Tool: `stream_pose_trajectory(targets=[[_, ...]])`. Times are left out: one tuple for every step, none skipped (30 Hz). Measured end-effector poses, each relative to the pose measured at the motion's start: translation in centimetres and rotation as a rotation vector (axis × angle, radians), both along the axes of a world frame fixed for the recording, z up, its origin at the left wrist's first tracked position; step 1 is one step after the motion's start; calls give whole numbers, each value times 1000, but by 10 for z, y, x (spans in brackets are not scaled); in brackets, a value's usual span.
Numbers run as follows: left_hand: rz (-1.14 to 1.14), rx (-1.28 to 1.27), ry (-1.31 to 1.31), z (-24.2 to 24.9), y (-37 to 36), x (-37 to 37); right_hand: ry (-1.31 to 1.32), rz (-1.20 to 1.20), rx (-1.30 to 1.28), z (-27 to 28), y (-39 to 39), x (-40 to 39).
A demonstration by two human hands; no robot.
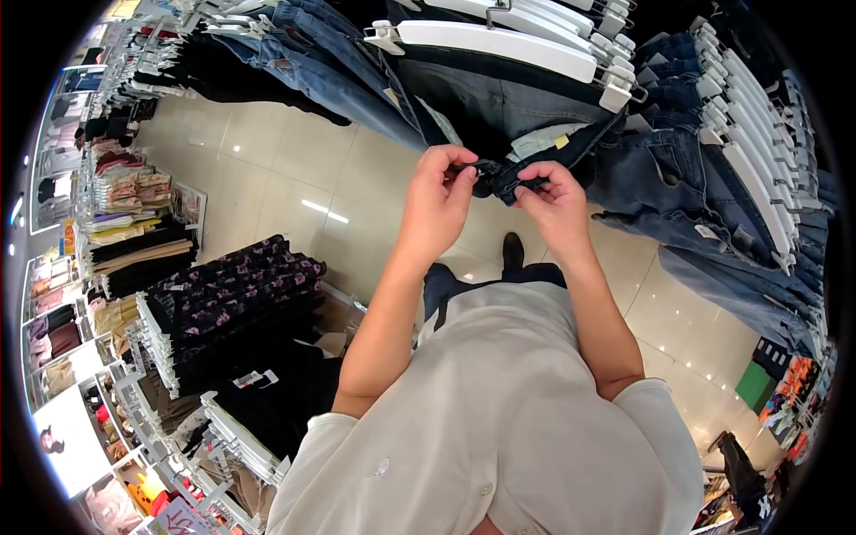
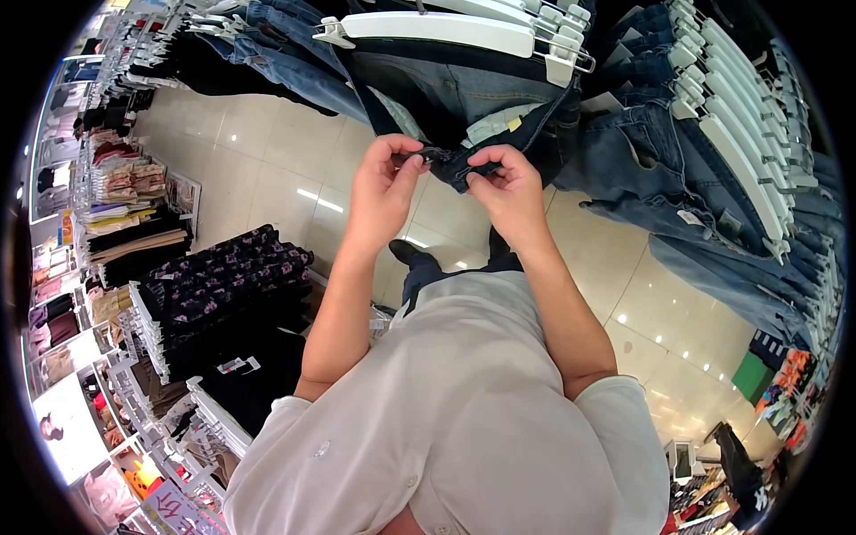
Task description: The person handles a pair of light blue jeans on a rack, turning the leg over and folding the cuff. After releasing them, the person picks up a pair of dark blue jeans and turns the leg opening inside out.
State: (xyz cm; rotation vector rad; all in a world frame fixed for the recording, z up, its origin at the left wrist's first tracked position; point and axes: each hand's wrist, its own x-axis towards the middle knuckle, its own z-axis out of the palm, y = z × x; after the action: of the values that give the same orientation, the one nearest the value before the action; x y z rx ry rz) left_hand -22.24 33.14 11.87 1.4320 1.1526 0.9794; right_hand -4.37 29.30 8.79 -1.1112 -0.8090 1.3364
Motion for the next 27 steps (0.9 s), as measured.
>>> stream_pose_trajectory(targets=[[-1,3,4,0,0,0,10,2,1,0,0,0],[-2,7,9,0,0,0,17,8,-7,1,-1,1],[-2,10,13,-1,0,0,25,14,-14,2,-1,1],[1,19,17,-1,0,0,32,20,-22,2,-2,1],[5,27,21,-1,0,0,48,19,-26,3,-2,2],[8,36,25,-1,0,1,63,18,-29,4,-2,1],[25,70,38,1,-1,3,78,18,-33,5,-3,1],[42,104,51,4,-3,5,91,18,-36,5,-3,1],[59,138,64,6,-5,6,104,19,-39,6,-3,1],[85,273,130,4,-9,5,118,20,-42,6,-4,1],[111,409,197,-1,-14,3,129,20,-42,6,-4,1],[136,544,264,-2,-19,2,141,19,-41,4,-4,1],[104,573,277,-2,-24,2,152,18,-40,3,-4,1],[71,602,291,0,-29,4,161,21,-43,3,-4,2],[39,630,304,0,-33,6,169,24,-45,3,-4,3],[0,554,290,-5,-35,7,177,28,-47,3,-4,3],[8,517,265,-6,-36,11,173,33,-50,4,-5,4],[16,481,239,-8,-36,15,169,38,-52,5,-5,5],[23,445,213,-9,-36,18,165,43,-55,6,-5,5],[13,378,203,-8,-36,20,167,46,-55,6,-5,6],[4,311,193,-6,-36,21,169,50,-56,6,-6,6],[-5,246,184,-6,-36,22,172,55,-54,7,-5,6],[-6,264,188,-7,-34,23,177,61,-56,7,-5,6],[-7,281,193,-10,-32,23,182,66,-56,8,-5,6],[-9,298,197,-13,-29,23,187,69,-58,8,-6,7],[-3,297,185,-15,-28,25,192,76,-60,9,-6,7],[4,296,174,-17,-27,26,195,83,-63,10,-6,8]])
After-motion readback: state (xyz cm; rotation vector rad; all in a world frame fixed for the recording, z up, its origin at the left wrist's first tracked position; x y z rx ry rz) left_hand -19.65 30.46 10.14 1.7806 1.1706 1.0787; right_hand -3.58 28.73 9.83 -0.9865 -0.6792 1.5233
